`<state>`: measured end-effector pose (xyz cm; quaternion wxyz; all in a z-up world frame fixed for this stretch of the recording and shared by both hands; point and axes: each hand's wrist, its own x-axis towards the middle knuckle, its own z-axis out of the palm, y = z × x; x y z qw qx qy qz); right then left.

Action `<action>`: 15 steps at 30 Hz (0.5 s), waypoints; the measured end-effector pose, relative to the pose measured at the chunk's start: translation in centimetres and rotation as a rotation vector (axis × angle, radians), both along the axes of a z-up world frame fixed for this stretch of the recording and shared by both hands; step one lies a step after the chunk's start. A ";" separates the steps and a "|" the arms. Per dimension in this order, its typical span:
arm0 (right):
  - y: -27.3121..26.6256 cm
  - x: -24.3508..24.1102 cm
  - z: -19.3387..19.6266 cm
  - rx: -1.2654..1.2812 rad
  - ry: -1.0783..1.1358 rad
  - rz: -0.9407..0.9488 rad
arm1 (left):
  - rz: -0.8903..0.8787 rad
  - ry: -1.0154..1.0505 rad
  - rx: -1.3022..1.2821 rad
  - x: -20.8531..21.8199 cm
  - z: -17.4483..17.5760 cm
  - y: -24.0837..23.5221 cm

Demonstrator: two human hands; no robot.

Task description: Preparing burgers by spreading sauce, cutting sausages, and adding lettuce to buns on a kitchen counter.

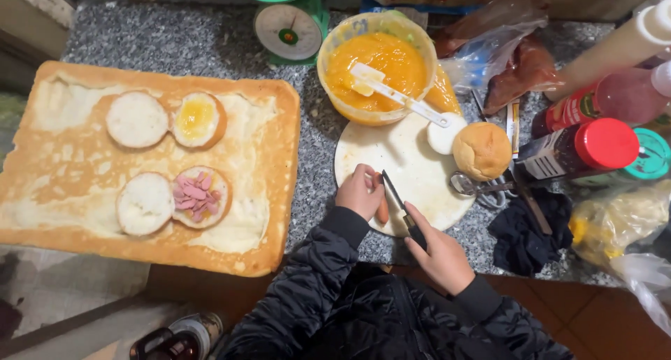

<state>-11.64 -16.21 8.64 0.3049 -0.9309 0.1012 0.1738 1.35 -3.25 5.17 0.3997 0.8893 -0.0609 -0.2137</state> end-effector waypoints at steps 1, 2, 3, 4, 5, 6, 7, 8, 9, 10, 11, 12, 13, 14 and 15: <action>0.1 0.2 0.7 0.000 0.003 0.006 | 0.006 0.003 0.000 0.1 -0.8 -0.1; 0.2 0.5 1.4 -0.018 0.029 -0.006 | -0.015 0.010 0.037 0.3 -1.6 -0.2; 0.2 0.7 2.1 -0.037 0.054 -0.018 | -0.036 0.016 0.074 0.4 -2.4 -0.3; 0.2 0.7 2.0 -0.037 0.054 -0.014 | -0.032 0.017 0.073 0.3 -2.7 -0.3; 0.1 0.8 2.0 -0.061 0.045 0.010 | -0.021 0.004 0.074 0.2 -2.9 -0.3; 0.0 0.8 1.9 -0.083 0.037 0.032 | -0.011 -0.008 0.076 0.2 -3.1 -0.3; 0.0 1.0 2.0 -0.082 0.037 0.035 | -0.008 -0.008 0.077 0.1 -3.1 -0.2; 0.0 1.2 2.0 -0.096 0.073 0.065 | 0.005 -0.016 0.069 0.1 -3.1 -0.1; -0.1 1.4 2.1 -0.110 0.110 0.094 | 0.018 -0.024 0.061 0.0 -3.1 0.0; 0.1 1.8 2.2 -0.110 0.110 0.097 | 0.021 -0.024 0.060 0.1 -3.1 0.0; 0.2 2.2 2.3 -0.149 0.137 0.125 | 0.034 -0.012 0.071 0.2 -3.2 0.1; 0.3 2.6 2.5 -0.187 0.165 0.154 | 0.048 0.001 0.082 0.2 -3.3 0.1; 0.7 3.4 2.5 -0.189 0.166 0.159 | 0.052 0.002 0.081 0.0 -3.4 -0.1; 1.3 4.1 2.6 -0.194 0.135 0.156 | 0.067 -0.012 0.110 -0.1 -3.6 -0.2; 1.9 4.8 2.6 -0.200 0.105 0.154 | 0.083 -0.026 0.139 -0.3 -3.7 -0.3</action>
